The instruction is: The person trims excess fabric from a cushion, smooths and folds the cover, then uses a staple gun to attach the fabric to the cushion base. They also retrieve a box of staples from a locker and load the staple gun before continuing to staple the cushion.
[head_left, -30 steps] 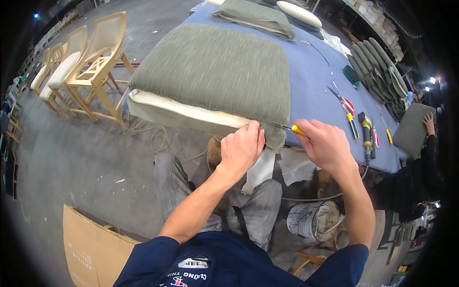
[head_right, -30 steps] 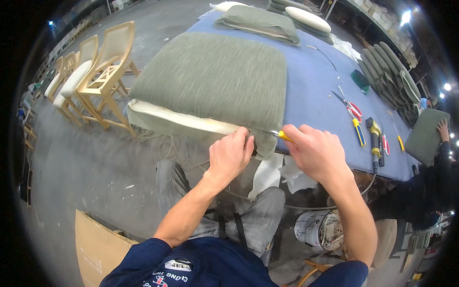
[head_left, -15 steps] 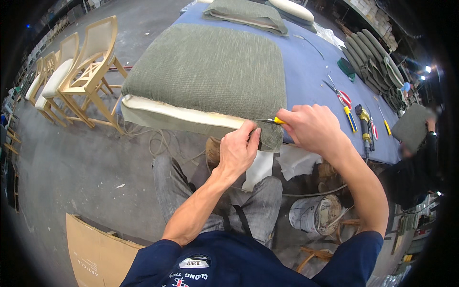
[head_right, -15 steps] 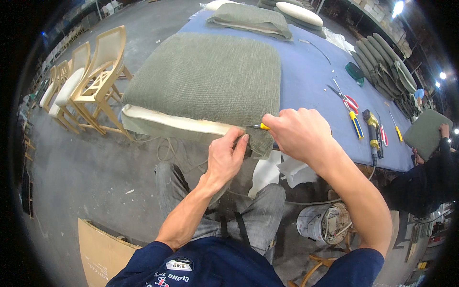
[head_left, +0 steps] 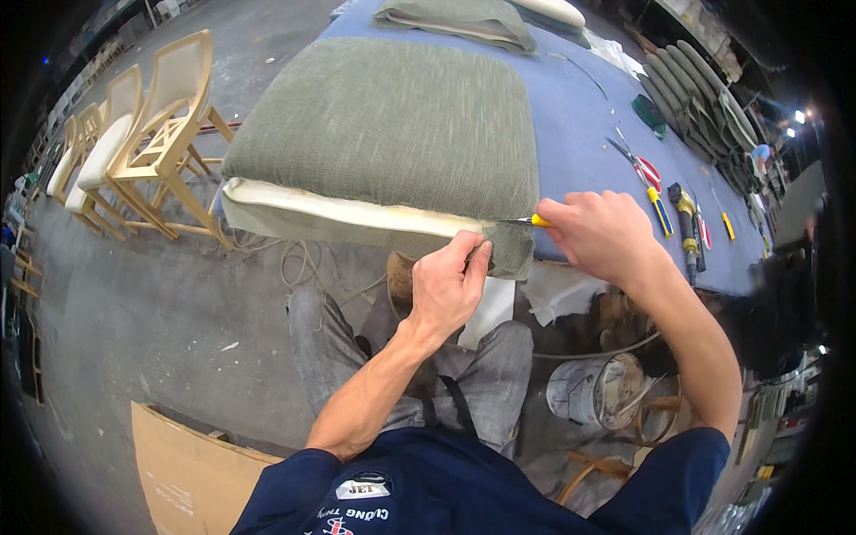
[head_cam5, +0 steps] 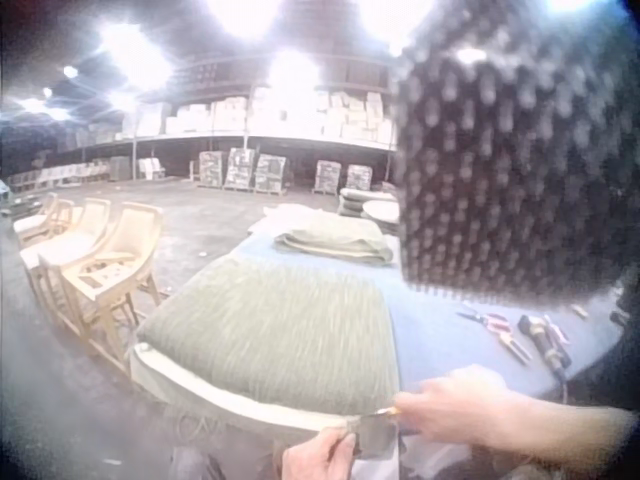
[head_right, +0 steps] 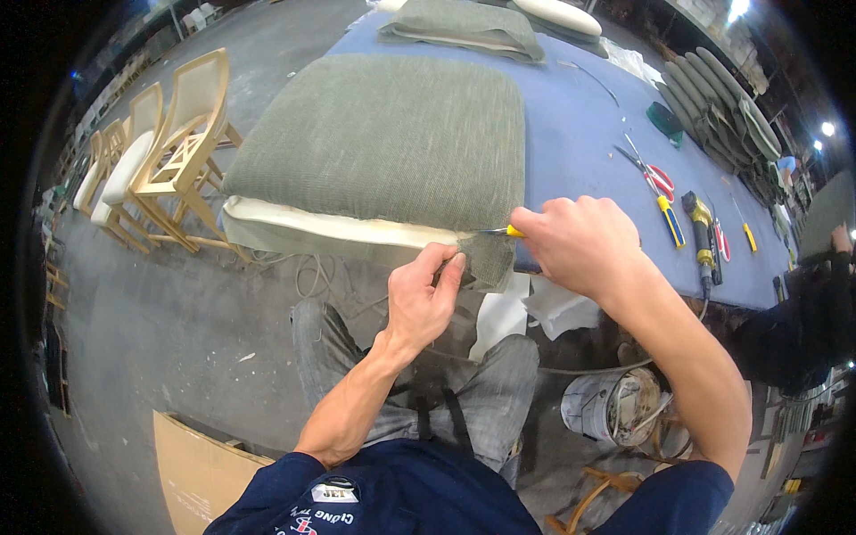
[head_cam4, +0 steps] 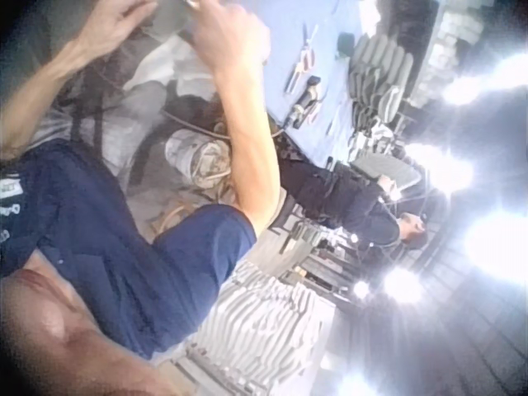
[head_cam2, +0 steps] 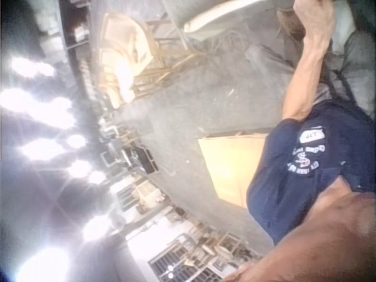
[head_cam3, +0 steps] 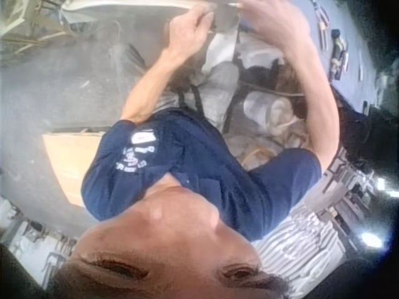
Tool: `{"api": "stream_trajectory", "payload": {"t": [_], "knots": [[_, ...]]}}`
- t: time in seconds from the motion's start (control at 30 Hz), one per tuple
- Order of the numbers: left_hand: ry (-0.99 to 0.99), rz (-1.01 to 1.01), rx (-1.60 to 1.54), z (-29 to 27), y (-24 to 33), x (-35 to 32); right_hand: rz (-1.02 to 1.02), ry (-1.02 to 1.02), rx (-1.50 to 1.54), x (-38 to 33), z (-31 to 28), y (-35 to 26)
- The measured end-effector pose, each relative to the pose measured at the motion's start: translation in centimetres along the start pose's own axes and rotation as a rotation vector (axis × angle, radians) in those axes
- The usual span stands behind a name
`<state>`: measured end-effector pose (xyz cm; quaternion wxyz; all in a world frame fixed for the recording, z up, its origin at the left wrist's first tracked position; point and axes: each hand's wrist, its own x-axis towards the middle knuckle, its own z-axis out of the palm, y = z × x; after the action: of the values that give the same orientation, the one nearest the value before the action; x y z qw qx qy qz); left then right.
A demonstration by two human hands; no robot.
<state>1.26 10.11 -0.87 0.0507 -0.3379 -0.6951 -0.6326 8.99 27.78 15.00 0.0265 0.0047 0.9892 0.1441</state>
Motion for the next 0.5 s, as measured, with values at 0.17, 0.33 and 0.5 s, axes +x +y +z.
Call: {"api": "stream_trajectory", "payload": {"t": [0.17,0.33,0.5], "knots": [[0.007,0.024,0.006,-0.3,0.4,-0.9,0.034,-0.072,0.013,-0.4,-0.3,0.6],[-0.012,0.012,-0.030,-0.1,-0.2,-1.4,0.017,0.005,0.044,-1.0,-0.3,0.7],[0.032,-0.002,-0.201,0.7,-1.3,-1.2,0.023,-0.008,0.044,-1.0,-0.7,0.8]]}}
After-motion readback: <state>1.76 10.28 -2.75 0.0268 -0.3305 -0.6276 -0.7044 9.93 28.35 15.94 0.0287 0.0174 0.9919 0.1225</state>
